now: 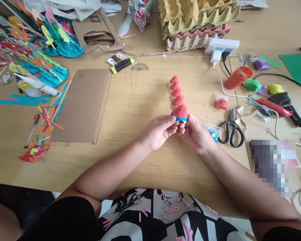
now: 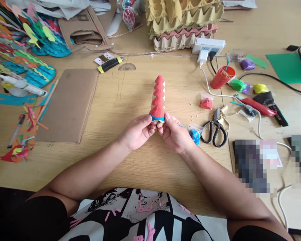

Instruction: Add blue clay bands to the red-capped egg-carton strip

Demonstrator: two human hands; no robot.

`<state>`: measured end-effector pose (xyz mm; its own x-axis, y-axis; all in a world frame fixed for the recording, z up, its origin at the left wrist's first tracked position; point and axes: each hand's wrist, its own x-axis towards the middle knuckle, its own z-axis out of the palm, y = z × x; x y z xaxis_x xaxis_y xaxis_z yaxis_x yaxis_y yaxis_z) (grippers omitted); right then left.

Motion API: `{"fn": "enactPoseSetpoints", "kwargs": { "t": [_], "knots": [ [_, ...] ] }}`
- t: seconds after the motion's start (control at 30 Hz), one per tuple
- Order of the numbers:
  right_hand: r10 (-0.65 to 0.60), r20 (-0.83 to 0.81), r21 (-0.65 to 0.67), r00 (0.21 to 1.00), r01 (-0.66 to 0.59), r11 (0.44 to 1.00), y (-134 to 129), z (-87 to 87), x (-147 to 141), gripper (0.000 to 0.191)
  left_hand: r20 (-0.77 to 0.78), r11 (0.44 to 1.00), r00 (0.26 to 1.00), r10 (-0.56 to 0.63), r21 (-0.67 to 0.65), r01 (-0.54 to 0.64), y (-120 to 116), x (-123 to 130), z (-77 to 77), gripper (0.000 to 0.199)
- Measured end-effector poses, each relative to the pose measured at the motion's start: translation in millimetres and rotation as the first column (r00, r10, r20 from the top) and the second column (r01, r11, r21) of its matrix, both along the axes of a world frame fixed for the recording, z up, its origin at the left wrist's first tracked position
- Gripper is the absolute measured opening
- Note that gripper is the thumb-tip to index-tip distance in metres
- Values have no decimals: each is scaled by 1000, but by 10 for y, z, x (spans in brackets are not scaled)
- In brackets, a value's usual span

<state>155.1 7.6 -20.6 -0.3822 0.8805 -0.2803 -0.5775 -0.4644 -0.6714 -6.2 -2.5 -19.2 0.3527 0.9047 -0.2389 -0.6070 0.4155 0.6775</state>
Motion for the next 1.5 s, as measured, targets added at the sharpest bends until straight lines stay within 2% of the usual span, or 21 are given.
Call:
{"fn": "enactPoseSetpoints", "kwargs": {
  "t": [0.27,0.43,0.5,0.6,0.73,0.8,0.9,0.97,1.03,1.13,1.23,1.3,1.5],
  "knots": [
    [8,-13,-6,1000,-8,1000,-26,-9,-8,37,-9,996,997,80,44,-80,-28,29,4,27],
    [-7,2,-2,1000,7,1000,-22,-10,-5,36,-1,998,999,42,35,-42,-27,32,34,32],
    [-8,4,6,1000,8,1000,-13,2,-4,37,33,1000,999,20,3,-20,-14,28,41,37],
    [2,32,28,999,-3,1000,-4,20,-2,37,103,994,995,-5,-111,16,17,12,30,44],
    [30,160,110,987,-48,993,7,14,25,45,188,969,981,-38,-235,82,48,-11,25,37],
    [-21,273,151,962,-21,988,22,2,55,52,218,955,976,5,-291,60,50,-14,53,31],
    [-186,419,228,889,95,969,63,6,114,58,216,925,971,105,-379,-15,46,-9,113,27],
    [-281,406,299,870,164,940,88,41,151,46,202,919,970,136,-391,-47,45,-4,141,26],
    [-307,315,353,898,190,916,97,99,176,26,186,920,972,143,-387,-62,49,-2,150,27],
    [-178,231,384,956,78,920,78,189,188,21,164,923,976,142,-377,-71,56,-4,145,30],
    [-46,218,366,975,-38,930,54,231,183,27,146,936,981,128,-345,-71,55,-5,131,30],
    [8,192,328,981,-72,942,53,234,181,33,144,946,983,112,-319,-61,51,-4,116,31],
    [8,123,264,992,-40,964,88,191,197,37,176,940,977,117,-336,-52,35,-8,92,31]
  ]
}}
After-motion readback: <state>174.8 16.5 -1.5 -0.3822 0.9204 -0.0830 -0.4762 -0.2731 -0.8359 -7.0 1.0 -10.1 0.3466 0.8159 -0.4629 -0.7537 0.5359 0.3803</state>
